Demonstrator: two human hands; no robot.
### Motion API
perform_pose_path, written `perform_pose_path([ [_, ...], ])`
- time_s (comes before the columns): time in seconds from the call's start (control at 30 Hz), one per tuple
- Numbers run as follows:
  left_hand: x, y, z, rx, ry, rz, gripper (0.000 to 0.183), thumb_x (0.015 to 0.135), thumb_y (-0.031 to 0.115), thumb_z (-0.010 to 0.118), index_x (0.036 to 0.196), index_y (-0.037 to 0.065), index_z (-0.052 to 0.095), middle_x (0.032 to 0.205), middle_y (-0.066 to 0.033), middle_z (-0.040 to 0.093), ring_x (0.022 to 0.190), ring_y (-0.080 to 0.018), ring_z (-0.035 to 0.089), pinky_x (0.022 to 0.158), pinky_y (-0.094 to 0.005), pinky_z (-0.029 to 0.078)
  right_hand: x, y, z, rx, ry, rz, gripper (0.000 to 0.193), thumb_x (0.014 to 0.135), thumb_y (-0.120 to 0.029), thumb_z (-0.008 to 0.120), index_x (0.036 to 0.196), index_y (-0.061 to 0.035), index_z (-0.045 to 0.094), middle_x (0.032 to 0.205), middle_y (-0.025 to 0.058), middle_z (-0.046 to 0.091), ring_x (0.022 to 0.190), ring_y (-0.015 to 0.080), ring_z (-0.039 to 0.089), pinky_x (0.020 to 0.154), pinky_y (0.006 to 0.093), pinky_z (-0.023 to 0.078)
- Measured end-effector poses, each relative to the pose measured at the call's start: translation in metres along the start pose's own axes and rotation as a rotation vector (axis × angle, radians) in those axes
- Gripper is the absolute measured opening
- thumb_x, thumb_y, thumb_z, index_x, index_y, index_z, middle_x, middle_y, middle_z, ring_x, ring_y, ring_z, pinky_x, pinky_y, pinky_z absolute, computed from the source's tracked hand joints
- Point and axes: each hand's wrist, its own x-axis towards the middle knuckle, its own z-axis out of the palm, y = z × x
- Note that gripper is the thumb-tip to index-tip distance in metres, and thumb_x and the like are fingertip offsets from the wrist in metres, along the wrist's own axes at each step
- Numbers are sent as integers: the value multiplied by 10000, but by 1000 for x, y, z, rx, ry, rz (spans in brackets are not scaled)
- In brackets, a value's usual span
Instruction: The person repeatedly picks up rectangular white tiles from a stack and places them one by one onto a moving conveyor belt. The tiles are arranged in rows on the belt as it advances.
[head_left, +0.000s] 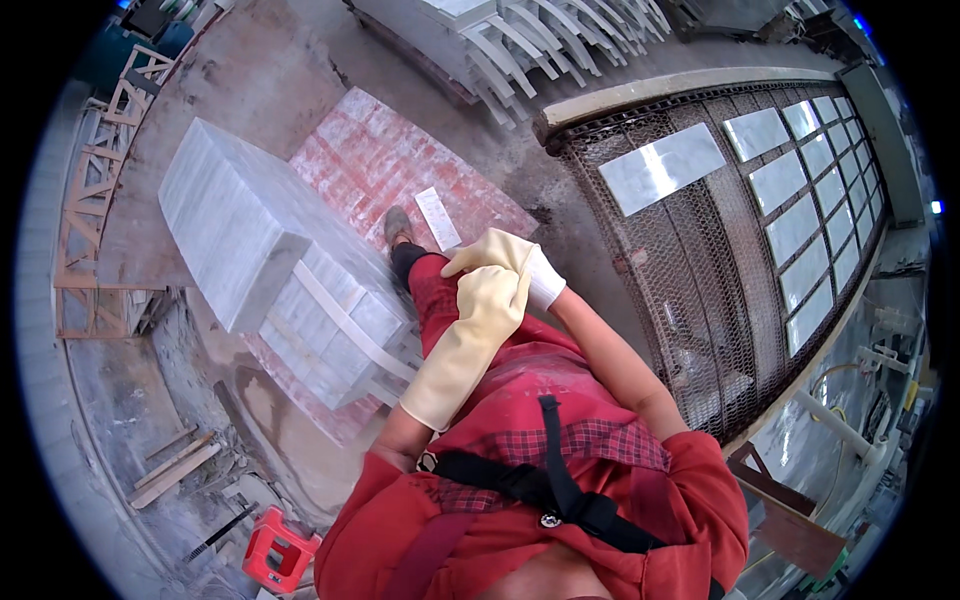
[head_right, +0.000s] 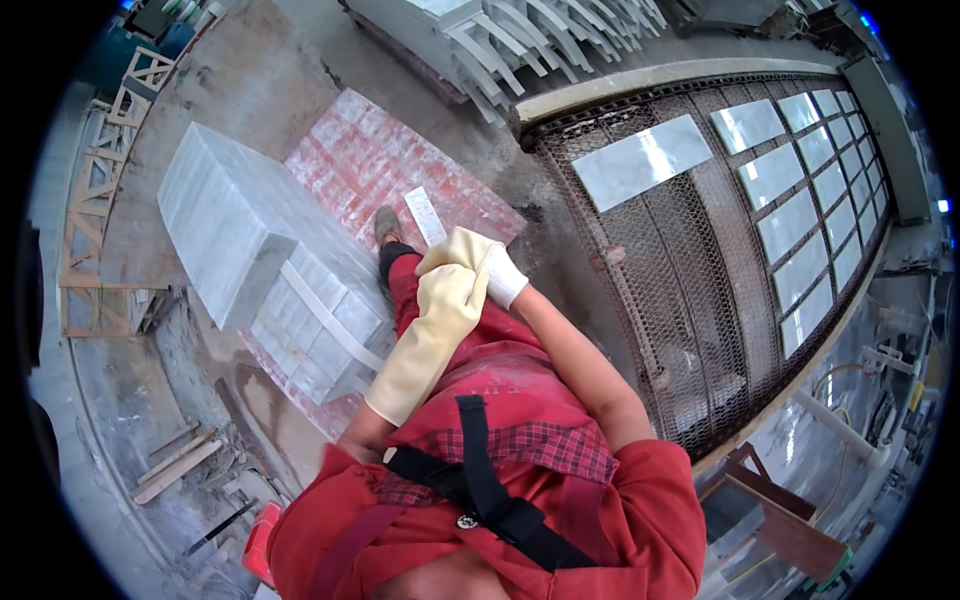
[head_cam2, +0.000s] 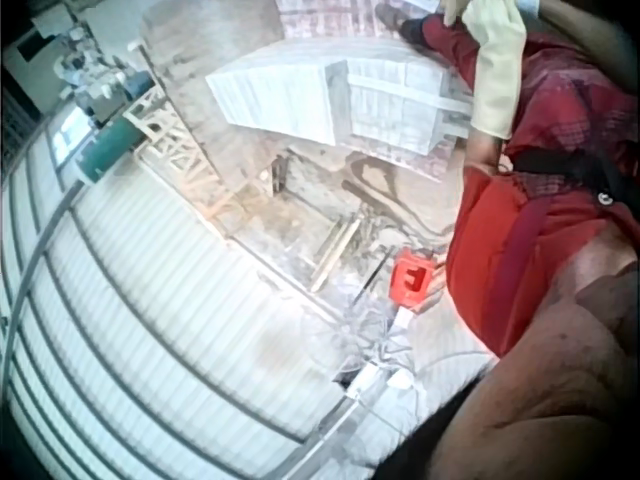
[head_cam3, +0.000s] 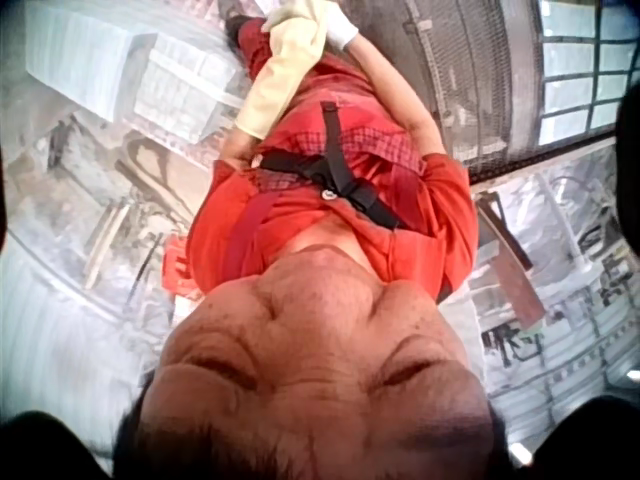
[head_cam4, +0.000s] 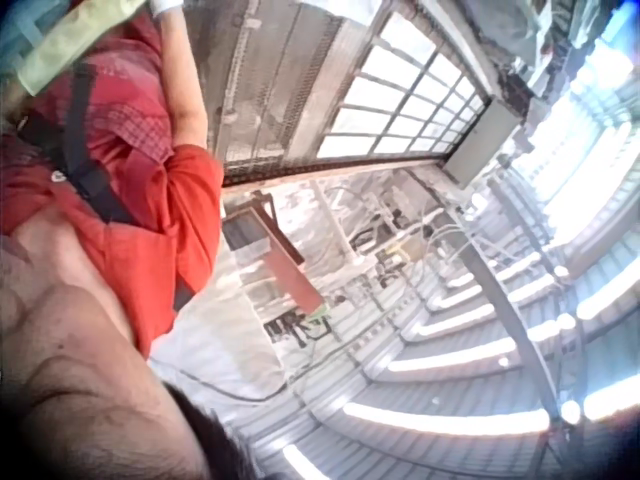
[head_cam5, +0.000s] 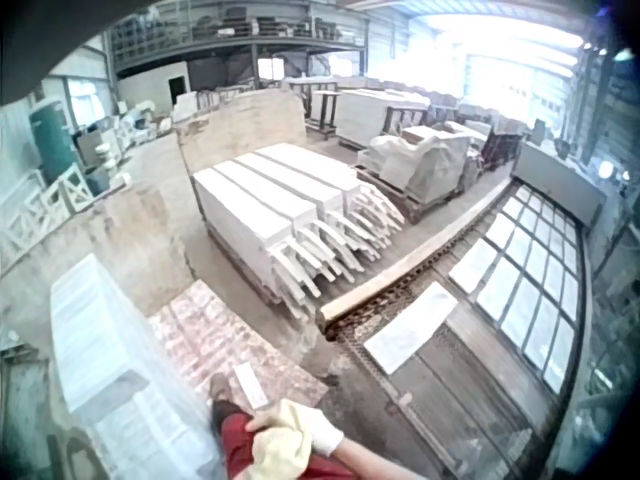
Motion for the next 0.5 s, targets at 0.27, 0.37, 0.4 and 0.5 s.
perform_pose_path([
  [0.27,12,21,-10,5,-123,127,324,876,178,754,625,115,558,596,-98,552,548,-332,593,536,-464,483,80,111,50,1102,145,530,601,1044,-379,555,1591,-233,354,1560,106,436,1419,293,438,1138,459,386],
  [0.37,-9,15,-6,-75,-157,55,302,846,167,763,634,113,555,612,-103,557,575,-344,595,543,-488,472,118,102,44,1635,407,517,667,1086,-427,497,1661,-241,214,1727,91,236,1562,296,267,1249,509,273],
  [0.4,-10,16,-6,-107,-179,48,299,844,174,760,634,101,560,627,-108,575,602,-349,612,556,-487,484,120,95,35,1671,447,445,667,1091,-450,474,1663,-230,213,1731,91,219,1568,308,249,1251,514,263],
  [0.5,-7,10,-8,-120,-296,60,269,852,178,737,645,90,588,651,-114,602,642,-349,638,592,-491,506,128,128,27,1002,378,-423,627,1108,-410,425,1661,-205,213,1733,106,202,1569,356,231,1261,527,237],
])
